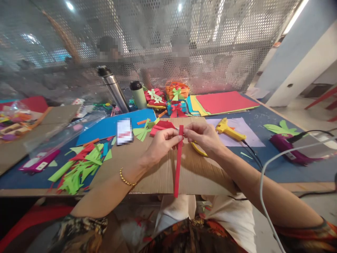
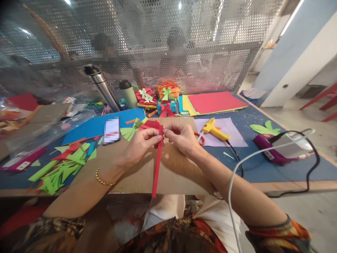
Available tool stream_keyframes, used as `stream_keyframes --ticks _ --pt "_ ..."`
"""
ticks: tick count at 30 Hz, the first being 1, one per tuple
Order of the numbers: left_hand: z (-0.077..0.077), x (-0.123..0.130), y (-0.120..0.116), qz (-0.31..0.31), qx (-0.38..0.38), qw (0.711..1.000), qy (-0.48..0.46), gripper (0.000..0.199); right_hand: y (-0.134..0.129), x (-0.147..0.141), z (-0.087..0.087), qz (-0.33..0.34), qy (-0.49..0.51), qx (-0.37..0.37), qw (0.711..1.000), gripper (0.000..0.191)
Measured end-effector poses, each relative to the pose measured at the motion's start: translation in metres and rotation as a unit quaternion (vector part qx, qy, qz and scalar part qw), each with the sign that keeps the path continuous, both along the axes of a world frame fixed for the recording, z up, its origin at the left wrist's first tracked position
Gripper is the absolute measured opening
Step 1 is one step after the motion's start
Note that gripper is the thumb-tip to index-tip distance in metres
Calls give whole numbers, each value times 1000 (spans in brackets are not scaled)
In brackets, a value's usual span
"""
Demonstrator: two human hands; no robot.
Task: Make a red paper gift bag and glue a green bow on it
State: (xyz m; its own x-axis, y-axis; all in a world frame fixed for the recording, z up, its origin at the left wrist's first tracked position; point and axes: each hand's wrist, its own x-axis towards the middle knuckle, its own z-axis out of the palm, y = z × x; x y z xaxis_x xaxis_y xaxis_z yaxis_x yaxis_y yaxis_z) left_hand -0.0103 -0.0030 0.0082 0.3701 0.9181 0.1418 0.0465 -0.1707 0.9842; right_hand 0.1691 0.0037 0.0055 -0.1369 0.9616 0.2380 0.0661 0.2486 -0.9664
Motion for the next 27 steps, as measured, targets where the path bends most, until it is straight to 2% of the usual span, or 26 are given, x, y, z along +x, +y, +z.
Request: stream_keyframes --ticks 4,8,14,19,24,27 --pt "1 1 -1 -15 2 1000 1 30 -1 0 0 -2 -33 8 999 21" --pt "1 1 0 -18 -6 1000 2 33 -2 2 1 -8 -55 1 998 24" --pt "-2 2 -1 -22 -9 1000 7 24 -6 5 7 -3 -65 -4 998 30" --pt "2 2 -5 -32 -18 999 13 20 -4 2 3 -9 -49 1 999 28" --pt "5 2 -5 -58 -51 997 -1 29 -3 1 0 -17 -35 11 999 29" --pt "5 2 -3 -54 -52 997 -22 35 -5 0 1 3 -39 13 999 36"
